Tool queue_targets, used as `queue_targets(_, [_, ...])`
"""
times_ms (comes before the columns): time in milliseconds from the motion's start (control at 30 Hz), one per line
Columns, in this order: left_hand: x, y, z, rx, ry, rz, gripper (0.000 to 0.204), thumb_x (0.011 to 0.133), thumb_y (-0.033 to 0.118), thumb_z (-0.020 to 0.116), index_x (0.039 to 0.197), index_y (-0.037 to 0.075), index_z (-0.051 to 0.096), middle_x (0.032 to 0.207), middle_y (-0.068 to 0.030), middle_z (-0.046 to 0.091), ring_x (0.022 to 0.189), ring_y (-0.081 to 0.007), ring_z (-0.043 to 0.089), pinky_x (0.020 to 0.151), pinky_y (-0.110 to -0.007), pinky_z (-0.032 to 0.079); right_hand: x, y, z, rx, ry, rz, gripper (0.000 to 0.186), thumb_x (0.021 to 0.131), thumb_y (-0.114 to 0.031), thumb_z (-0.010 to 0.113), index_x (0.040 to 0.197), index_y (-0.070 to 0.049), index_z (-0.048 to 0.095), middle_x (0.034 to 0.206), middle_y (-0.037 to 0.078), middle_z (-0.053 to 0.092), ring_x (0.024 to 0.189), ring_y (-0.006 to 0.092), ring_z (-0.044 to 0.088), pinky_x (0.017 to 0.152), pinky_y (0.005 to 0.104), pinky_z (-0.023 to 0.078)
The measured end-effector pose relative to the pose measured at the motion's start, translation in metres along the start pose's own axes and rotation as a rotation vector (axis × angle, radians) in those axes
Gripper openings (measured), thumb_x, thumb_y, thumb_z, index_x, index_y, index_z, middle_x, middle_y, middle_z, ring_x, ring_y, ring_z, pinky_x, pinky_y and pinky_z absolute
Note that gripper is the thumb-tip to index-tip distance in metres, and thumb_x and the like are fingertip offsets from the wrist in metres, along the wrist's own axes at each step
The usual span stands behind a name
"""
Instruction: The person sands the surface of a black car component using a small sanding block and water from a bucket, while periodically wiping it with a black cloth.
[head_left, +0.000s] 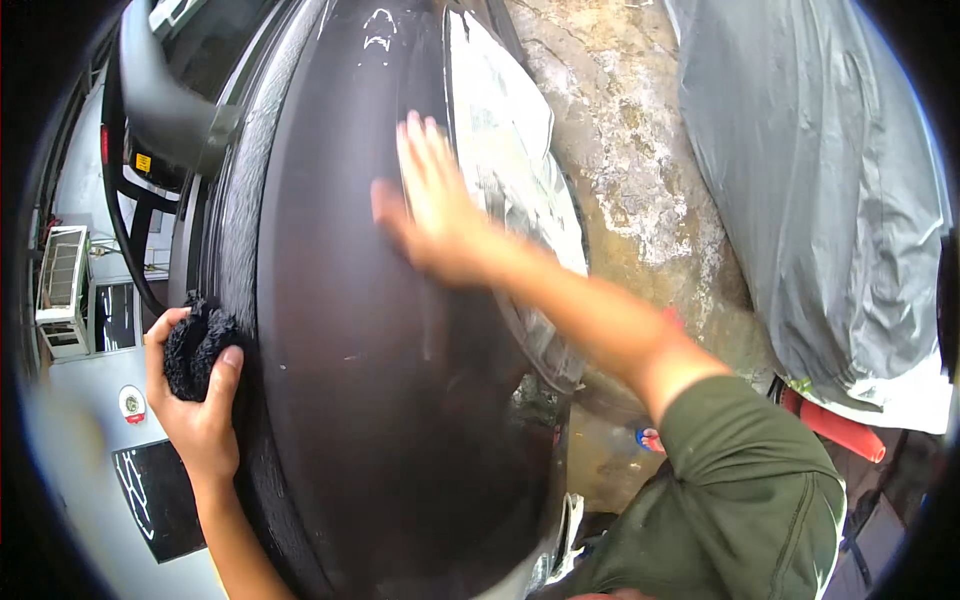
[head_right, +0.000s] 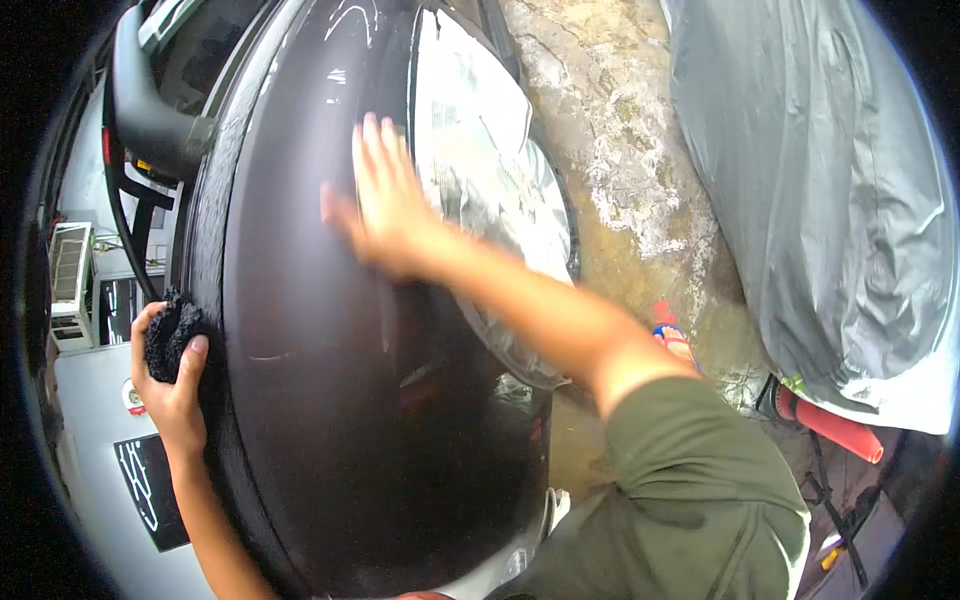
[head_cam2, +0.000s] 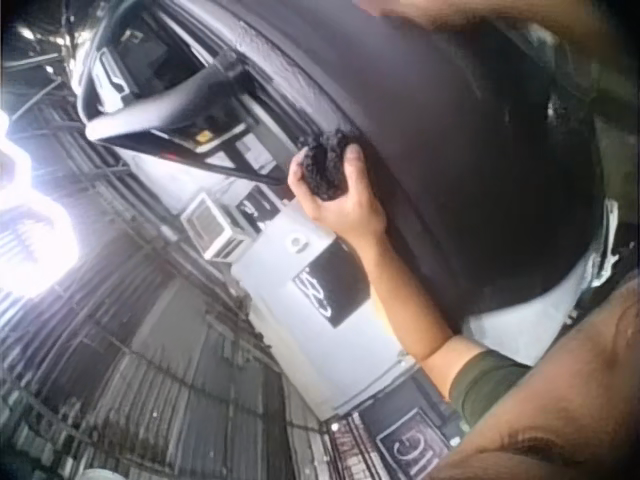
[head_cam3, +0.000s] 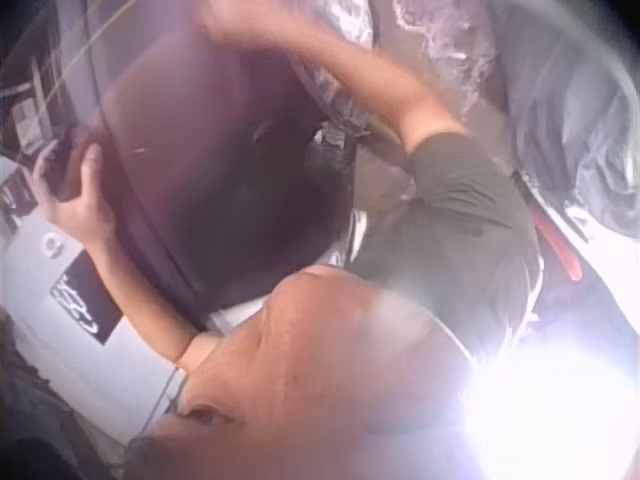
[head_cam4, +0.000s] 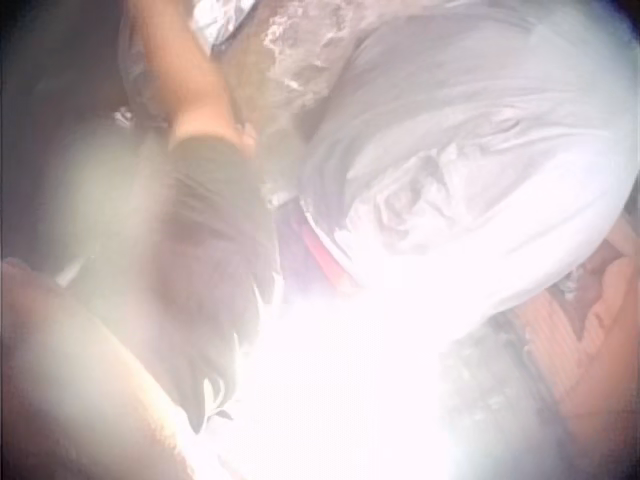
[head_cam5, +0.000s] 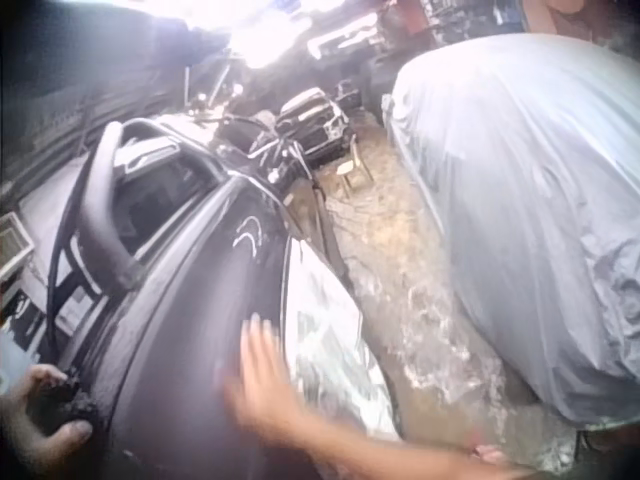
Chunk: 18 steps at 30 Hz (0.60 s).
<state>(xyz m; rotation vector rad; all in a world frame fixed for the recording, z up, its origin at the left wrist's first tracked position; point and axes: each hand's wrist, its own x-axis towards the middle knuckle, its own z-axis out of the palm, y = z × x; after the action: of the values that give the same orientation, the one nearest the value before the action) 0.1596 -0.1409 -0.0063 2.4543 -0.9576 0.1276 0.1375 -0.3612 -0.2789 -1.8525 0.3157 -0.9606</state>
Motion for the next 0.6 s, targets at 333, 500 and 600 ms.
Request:
queue_targets(333, [0.016, 0.015, 0.012, 0.238, 0.027, 0.183, 0.055, 0.083, 0.015, 0.082, 0.130, -0.004, 0.062, 0.136, -0.0162, 0.061, 0.133, -0.0295, 0.054, 0.122, -0.042, 0.032, 0.182, 0.088, -0.032, -0.085, 0.091, 0.323, 0.117, 0.101, -0.081, 0.040, 0.166, 0.013, 0.018, 0.176, 0.033, 0.016, 0.164, 0.0473, 0.015, 0.135, 0.0507, 0.013])
queue_targets(500, [0.007, 0.001, 0.001, 0.318, -0.006, 0.172, 0.057, 0.088, 0.017, 0.081, 0.137, -0.004, 0.061, 0.140, -0.0146, 0.061, 0.135, -0.0279, 0.054, 0.123, -0.042, 0.033, 0.089, 0.050, 0.003, -0.053, 0.082, 0.013, 0.108, 0.107, -0.072, 0.028, 0.161, 0.021, 0.020, 0.171, 0.042, 0.014, 0.162, 0.0532, 0.016, 0.134, 0.0552, 0.012])
queue_targets(600, [0.003, 0.003, 0.001, 0.331, 0.014, 0.189, 0.057, 0.088, 0.017, 0.081, 0.137, -0.004, 0.061, 0.140, -0.0151, 0.061, 0.136, -0.0285, 0.054, 0.123, -0.042, 0.032, -0.055, -0.036, -0.037, -0.156, -0.248, -0.186, 0.106, 0.107, -0.069, 0.030, 0.159, 0.023, 0.023, 0.169, 0.046, 0.017, 0.161, 0.0566, 0.017, 0.134, 0.0591, 0.011])
